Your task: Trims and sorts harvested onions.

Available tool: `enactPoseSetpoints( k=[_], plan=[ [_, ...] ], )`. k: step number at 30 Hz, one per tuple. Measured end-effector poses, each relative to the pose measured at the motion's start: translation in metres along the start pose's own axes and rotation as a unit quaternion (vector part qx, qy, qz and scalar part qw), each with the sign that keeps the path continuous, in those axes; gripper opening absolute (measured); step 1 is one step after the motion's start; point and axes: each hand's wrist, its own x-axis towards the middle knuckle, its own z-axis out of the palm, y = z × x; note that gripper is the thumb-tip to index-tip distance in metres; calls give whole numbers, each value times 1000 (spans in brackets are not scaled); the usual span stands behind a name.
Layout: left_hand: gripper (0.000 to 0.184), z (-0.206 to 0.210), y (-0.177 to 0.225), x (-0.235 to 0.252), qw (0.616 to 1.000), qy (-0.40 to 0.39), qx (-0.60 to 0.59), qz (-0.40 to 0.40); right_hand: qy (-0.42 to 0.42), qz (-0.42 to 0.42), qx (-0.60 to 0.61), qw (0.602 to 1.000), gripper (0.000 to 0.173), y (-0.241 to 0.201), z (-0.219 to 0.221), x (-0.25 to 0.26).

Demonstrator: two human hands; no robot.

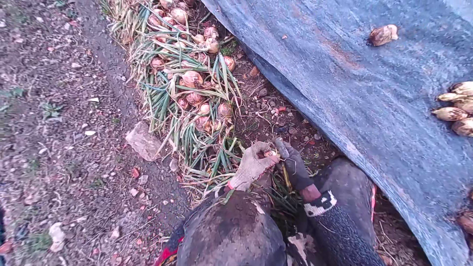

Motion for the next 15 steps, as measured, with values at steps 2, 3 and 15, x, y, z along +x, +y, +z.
enactPoseSetpoints(
  k=[2,3,15],
  plan=[
    [36,-5,-4,3,999,9,-45,-9,22,-38,-103,994,46,9,0,4],
    [36,-7,-5,5,995,23,-94,-12,24,-50,-128,990,48,16,-1,7],
    [28,2,-14,9,987,85,74,112,-48,4,63,997,47,1,9,8]
  ],
)
